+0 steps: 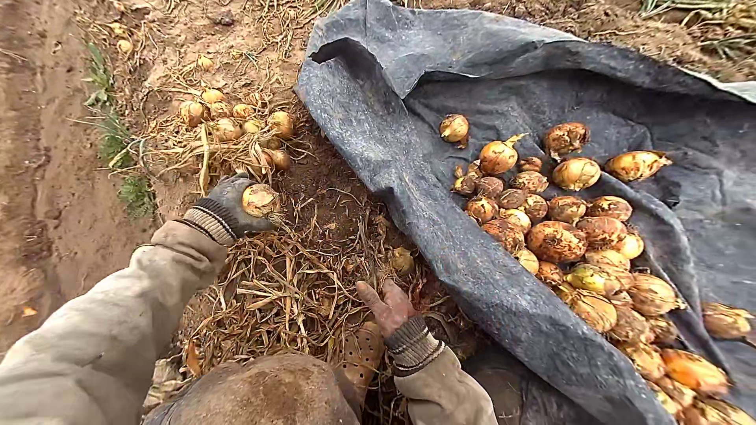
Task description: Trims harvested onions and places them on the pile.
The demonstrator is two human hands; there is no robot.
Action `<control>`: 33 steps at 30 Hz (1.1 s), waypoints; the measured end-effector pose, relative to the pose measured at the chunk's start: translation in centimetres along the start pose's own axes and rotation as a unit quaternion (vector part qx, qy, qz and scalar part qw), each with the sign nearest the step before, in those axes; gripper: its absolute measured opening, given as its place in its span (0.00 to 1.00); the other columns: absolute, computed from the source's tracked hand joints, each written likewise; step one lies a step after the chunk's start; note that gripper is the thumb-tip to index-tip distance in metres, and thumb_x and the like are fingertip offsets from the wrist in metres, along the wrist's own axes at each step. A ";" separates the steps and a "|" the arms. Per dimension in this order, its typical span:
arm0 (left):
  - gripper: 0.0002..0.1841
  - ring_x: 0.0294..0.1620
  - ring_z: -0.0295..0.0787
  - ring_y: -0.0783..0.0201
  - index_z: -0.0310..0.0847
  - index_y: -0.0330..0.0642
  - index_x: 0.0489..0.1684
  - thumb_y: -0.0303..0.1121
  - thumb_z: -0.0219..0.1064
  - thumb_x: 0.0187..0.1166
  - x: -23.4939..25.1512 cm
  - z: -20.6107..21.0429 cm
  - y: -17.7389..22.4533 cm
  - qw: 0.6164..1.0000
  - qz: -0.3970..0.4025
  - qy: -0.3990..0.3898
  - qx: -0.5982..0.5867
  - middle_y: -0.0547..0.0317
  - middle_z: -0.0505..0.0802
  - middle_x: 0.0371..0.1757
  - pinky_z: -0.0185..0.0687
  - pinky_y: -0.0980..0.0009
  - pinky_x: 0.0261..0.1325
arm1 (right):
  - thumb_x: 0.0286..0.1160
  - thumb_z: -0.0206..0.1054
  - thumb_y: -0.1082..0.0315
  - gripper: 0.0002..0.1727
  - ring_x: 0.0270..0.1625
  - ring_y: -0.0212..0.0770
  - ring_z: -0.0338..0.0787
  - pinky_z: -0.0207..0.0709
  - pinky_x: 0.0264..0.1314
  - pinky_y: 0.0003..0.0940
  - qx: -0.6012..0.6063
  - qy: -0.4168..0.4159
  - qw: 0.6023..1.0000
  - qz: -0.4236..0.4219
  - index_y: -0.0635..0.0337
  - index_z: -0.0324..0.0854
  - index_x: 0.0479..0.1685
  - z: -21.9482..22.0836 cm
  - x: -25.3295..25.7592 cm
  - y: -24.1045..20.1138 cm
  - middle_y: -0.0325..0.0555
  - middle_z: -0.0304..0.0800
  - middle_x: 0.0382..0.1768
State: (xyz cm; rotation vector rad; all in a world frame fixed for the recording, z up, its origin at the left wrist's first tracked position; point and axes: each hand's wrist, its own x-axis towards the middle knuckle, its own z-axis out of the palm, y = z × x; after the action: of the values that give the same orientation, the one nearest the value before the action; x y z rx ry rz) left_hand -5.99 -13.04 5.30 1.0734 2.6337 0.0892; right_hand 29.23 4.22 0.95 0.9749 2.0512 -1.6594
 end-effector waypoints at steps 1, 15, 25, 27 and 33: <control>0.55 0.74 0.80 0.38 0.83 0.41 0.67 0.59 0.92 0.26 -1.7 0.0 2.0 0.999 0.011 -0.004 -0.038 0.38 0.86 0.70 0.74 0.36 0.76 | 0.73 0.59 0.26 0.46 0.60 0.53 0.89 0.78 0.68 0.55 -0.009 -0.012 1.000 -0.005 0.64 0.81 0.64 0.3 0.0 -0.2 0.59 0.90 0.53; 0.56 0.51 0.96 0.70 0.73 0.56 0.78 0.59 0.91 0.35 -14.3 -0.1 17.0 0.930 0.050 -0.133 -0.338 0.66 0.95 0.56 0.97 0.67 0.51 | 0.77 0.38 0.20 0.50 0.30 0.34 0.87 0.84 0.37 0.41 0.150 0.161 0.959 -0.180 0.58 0.89 0.36 1.5 -3.7 -0.7 0.41 0.87 0.24; 0.36 0.45 0.94 0.45 0.93 0.49 0.44 0.74 0.76 0.57 -8.4 -0.1 13.6 0.992 -0.073 -0.029 -0.100 0.49 0.96 0.39 0.83 0.31 0.52 | 0.85 0.48 0.37 0.35 0.18 0.28 0.74 0.72 0.25 0.34 0.226 0.240 0.936 -0.125 0.51 0.78 0.14 2.0 -2.9 -1.2 0.31 0.71 0.12; 0.36 0.47 0.91 0.38 0.91 0.44 0.47 0.72 0.64 0.73 -6.3 -0.2 12.2 0.984 -0.121 0.034 -0.130 0.41 0.94 0.41 0.79 0.26 0.52 | 0.88 0.43 0.38 0.37 0.25 0.37 0.82 0.79 0.33 0.42 0.164 0.203 0.961 -0.087 0.57 0.83 0.22 1.9 -2.1 -0.6 0.41 0.80 0.18; 0.18 0.50 0.93 0.59 0.90 0.56 0.56 0.53 0.59 0.87 -8.5 -1.7 17.7 0.964 0.178 -0.198 0.020 0.59 0.95 0.47 0.87 0.48 0.58 | 0.89 0.37 0.34 0.42 0.38 0.47 0.88 0.82 0.47 0.46 0.112 0.006 0.994 -0.011 0.63 0.86 0.48 2.0 0.9 -0.2 0.54 0.89 0.36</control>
State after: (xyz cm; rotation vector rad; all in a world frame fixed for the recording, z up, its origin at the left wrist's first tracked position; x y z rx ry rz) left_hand 11.14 -6.12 12.00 1.4033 2.0797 -0.0961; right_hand 28.08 2.58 0.00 1.0368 1.9192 -1.9331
